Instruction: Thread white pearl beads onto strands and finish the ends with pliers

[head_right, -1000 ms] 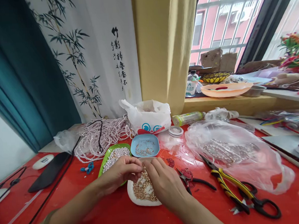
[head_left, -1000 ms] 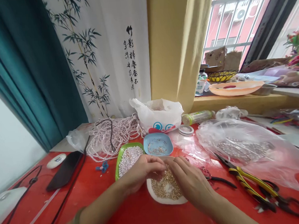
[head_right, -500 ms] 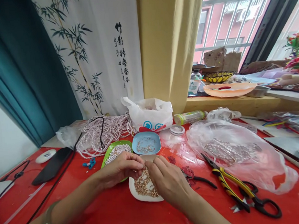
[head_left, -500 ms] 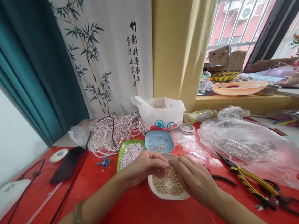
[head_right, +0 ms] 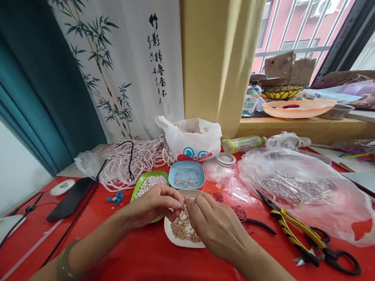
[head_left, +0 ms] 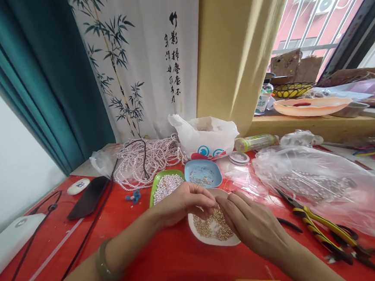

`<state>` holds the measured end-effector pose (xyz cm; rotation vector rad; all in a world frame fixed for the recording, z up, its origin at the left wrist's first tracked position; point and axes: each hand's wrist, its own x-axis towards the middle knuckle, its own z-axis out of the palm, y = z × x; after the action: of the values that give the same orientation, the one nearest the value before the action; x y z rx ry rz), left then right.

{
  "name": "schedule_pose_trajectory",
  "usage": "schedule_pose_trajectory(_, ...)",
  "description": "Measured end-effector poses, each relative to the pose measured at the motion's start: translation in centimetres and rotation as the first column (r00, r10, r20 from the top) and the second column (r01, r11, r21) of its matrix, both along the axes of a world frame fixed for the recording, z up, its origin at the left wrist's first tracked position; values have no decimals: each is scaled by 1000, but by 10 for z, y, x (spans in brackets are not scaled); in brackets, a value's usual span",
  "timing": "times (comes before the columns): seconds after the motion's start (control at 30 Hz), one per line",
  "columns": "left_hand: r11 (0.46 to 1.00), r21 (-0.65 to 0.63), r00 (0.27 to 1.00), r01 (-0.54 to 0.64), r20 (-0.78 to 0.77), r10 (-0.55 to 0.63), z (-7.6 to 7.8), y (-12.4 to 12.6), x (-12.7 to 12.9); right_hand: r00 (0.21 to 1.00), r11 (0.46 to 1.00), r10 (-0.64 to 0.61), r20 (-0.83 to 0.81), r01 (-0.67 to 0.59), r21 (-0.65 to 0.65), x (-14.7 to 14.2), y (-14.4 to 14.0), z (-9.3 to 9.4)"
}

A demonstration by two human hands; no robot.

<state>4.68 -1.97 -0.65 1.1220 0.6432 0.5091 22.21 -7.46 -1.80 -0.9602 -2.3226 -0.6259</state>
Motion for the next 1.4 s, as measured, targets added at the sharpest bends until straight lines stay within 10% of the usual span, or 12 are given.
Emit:
schedule_pose_trajectory(0.7,974,220,979,48,-205,-2,-5,-4,5,991,952,-78,110,106,-287,-1,-4,3)
schedule_pose_trajectory(0.97,969,246,985,-24,-160,65,-7,-2,7,993,982,-109,33,113,-154,-2,-3,0)
schedule_pose_trajectory(1.4,996,-50,997,-75,5,75,-6,-1,4,997,997,58,46,-60,44,4,-1,5)
